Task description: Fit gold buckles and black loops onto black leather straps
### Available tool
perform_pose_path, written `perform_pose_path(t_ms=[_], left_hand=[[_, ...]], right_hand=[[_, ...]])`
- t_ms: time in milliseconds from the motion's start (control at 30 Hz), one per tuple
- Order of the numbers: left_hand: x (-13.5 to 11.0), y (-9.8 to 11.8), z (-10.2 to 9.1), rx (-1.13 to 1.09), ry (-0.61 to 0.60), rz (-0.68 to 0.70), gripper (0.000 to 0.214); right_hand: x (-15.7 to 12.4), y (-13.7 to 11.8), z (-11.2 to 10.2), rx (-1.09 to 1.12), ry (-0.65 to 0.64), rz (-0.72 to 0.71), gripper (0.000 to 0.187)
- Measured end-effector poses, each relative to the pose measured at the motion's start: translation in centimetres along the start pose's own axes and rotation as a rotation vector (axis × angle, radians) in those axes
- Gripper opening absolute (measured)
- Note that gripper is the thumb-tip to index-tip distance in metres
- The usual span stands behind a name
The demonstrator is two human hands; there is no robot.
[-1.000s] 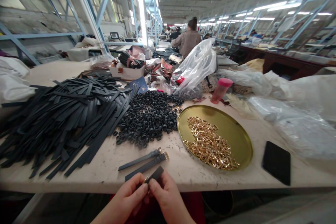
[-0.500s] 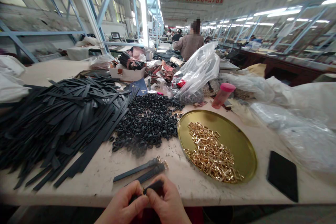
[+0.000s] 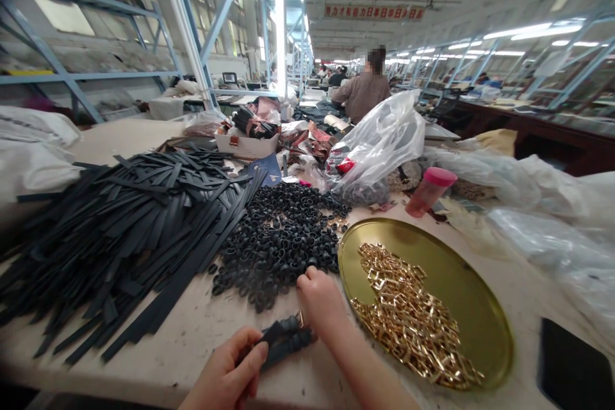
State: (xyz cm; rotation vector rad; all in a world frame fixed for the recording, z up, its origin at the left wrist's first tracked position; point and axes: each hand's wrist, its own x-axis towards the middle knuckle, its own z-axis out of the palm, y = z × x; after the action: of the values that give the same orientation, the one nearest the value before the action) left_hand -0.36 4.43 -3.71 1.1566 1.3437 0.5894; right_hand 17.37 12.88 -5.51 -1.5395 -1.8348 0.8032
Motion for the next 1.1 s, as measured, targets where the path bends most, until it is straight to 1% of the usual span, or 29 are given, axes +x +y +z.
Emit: perform_pose_path(t_ms=[67,100,133,167,233,267,300,333,400,467,533,600,667,700,767,800,867,933,1000,1100], left_hand=[[0.1,0.4,-0.1,0.003,0.033,0.012,0.035],[0.2,0.7,-0.1,-0.004,0.048,0.027,0.035],[0.1,1.0,0.1,-0.012,0.059,0.044,0.034],[0.1,1.4,0.3,-0.017,0.07,0.064,0.033],[-0.2,2.1,0.9,0.007,0.084,0.11,0.029],[-0.4,2.3,1.2,0.039,0.088,0.131,0.027],[-0.6,2.5,1.5,0.075,0.086,0.148,0.026],[-0.9,2.6,1.7,0.11,0.078,0.156,0.024],[-1.5,2.4,2.0,0.162,0.044,0.152,0.023],[-2.1,2.1,2.2,0.186,0.01,0.144,0.024],[-2.6,1.7,2.2,0.174,-0.014,0.177,0.021],[-3.2,1.5,2.3,0.124,-0.029,0.234,0.015],[-3.9,1.6,2.3,0.056,-0.057,0.275,0.02],[-4.3,1.7,2.3,0.019,-0.073,0.283,0.023],[-4.9,1.9,2.3,-0.041,-0.094,0.277,0.021],[-5.1,2.0,2.3,-0.058,-0.101,0.266,0.02],[-5.5,2.1,2.3,-0.062,-0.098,0.239,0.019],[-5.6,2.0,2.2,-0.045,-0.093,0.226,0.019],[-5.6,1.9,2.1,-0.008,-0.089,0.227,0.02],[-5.4,1.5,1.7,0.143,-0.035,0.202,0.024]], right_hand=[[-1.0,-0.5,-0.4,0.046,0.002,0.014,0.008],[-1.7,-0.9,-0.7,0.095,-0.014,0.03,0.01],[-2.6,-1.4,-0.9,0.198,-0.044,0.066,0.015],[-3.5,-1.9,-1.0,0.357,-0.082,0.123,0.02],[-5.2,-3.0,-0.9,0.778,-0.134,0.281,0.028],[-6.0,-3.4,-0.7,0.979,-0.129,0.36,0.029],[-6.7,-3.7,-0.5,1.124,-0.1,0.416,0.03],[-7.4,-3.9,-0.2,1.183,-0.065,0.434,0.032],[-8.4,-4.0,0.3,1.15,-0.037,0.396,0.034],[-9.3,-3.9,0.8,1.052,-0.063,0.331,0.035],[-10.1,-3.8,1.1,1.01,-0.066,0.309,0.036],[-10.8,-4.0,1.3,1.022,-0.017,0.318,0.033],[-11.5,-4.5,1.3,1.036,0.009,0.308,0.032],[-11.9,-4.8,1.3,1.048,0.005,0.295,0.032],[-12.6,-5.5,1.2,1.114,-0.016,0.265,0.035],[-12.8,-5.7,1.2,1.173,-0.019,0.273,0.037],[-13.2,-6.1,1.1,1.316,-0.026,0.33,0.04],[-13.4,-6.1,1.2,1.419,-0.069,0.406,0.034],[-13.5,-5.8,1.4,1.454,-0.131,0.451,0.029],[-13.6,-5.0,1.9,1.439,-0.25,0.484,0.038]])
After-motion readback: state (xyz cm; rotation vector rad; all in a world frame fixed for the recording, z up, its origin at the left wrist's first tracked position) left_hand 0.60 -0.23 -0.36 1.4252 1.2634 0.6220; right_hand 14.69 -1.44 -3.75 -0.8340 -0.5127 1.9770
